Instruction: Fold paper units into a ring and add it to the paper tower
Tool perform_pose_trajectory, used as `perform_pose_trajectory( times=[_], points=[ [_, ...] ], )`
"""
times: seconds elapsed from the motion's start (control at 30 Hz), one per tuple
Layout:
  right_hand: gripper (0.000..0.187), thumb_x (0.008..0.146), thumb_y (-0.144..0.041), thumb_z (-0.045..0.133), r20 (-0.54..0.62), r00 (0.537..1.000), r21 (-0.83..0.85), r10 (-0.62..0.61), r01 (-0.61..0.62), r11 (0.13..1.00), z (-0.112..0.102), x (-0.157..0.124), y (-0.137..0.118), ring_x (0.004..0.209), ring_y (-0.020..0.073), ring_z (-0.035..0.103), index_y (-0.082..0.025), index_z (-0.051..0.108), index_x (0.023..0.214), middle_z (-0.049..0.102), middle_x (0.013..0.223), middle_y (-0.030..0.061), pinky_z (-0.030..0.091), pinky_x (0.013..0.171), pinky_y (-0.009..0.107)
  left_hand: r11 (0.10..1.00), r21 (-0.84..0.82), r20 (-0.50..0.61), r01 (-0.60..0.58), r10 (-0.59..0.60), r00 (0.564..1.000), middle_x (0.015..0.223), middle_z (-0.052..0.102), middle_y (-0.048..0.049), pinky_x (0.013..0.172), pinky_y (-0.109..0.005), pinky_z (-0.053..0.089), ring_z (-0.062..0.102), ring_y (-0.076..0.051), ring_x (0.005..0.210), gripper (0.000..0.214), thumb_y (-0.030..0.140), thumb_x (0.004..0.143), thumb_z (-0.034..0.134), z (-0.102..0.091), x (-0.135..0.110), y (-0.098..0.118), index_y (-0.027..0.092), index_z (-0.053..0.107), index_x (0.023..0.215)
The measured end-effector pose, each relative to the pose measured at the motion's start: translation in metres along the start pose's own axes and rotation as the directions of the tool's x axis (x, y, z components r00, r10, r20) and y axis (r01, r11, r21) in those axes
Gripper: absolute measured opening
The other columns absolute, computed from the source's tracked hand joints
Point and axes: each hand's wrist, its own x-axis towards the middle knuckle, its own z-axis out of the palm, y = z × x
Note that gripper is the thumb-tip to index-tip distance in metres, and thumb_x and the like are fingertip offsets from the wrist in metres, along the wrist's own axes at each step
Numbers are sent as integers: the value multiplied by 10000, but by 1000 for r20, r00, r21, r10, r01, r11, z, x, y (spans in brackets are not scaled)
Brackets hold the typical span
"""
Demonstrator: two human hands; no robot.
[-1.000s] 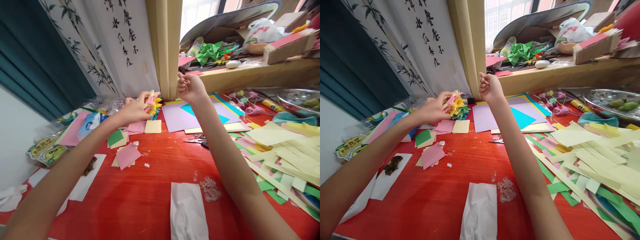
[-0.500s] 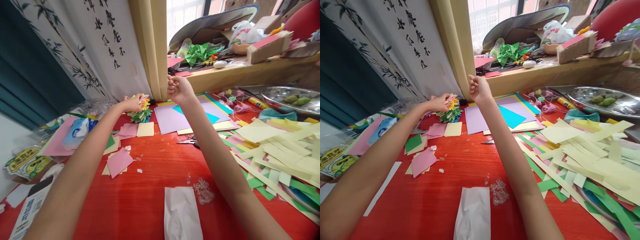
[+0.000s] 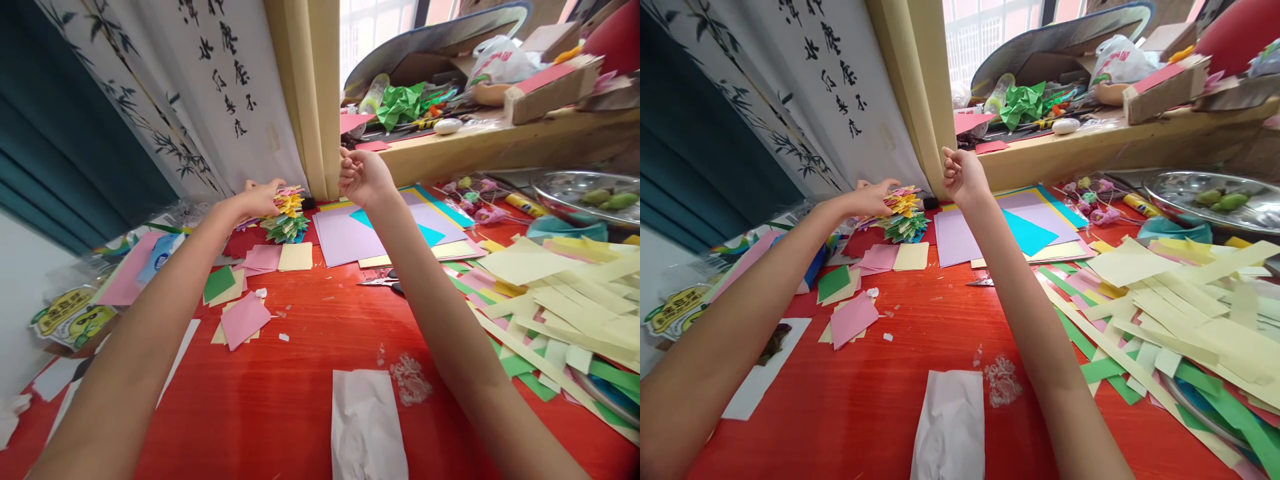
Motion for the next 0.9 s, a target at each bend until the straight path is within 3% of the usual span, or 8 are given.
perform_pose_trajectory(
  times=[0.27,0.43,0.6,0.73,0.9],
  points=[
    [112,826,-135,474,12,1000,9,8,-8,1000,-2,1,-2,325,10,265,-199,443,739,364,453,-103,234,341,154,994,57,-68,-98,102,993,1032,546,-110,940,-438,225,469,-275,1050,637,303,677,504,1,-7,-1,210,327,1282],
    [152,858,-115,394,6,999,47,32,-32,998,-1,0,-3,321,9,267,-194,443,739,366,451,-99,236,334,149,989,65,-19,-133,134,991,1065,533,-113,948,-447,192,437,-288,1060,655,304,679,499,6,-9,-6,218,322,1303],
    [108,835,-131,455,11,1000,32,15,-15,999,-3,4,-1,321,9,275,-197,450,750,369,442,-102,248,351,160,998,27,45,-60,59,997,1135,491,-125,949,-432,207,381,-342,1117,824,436,620,560,13,-10,-5,220,246,1350],
    [106,801,-152,526,18,1000,-9,-1,1,1000,-4,5,0,326,7,282,-202,450,746,368,445,-105,249,356,159,999,1,28,-35,35,999,1185,480,-134,962,-438,208,380,-357,1147,904,566,596,551,18,-8,6,212,215,1356],
    [104,825,-113,454,-9,1000,35,15,-14,999,-2,0,-1,334,17,275,-204,452,777,377,450,-100,255,349,157,1000,19,-34,-5,5,999,1070,575,-118,976,-435,186,515,-302,1026,769,454,666,503,21,-4,15,159,240,1327]
  ],
)
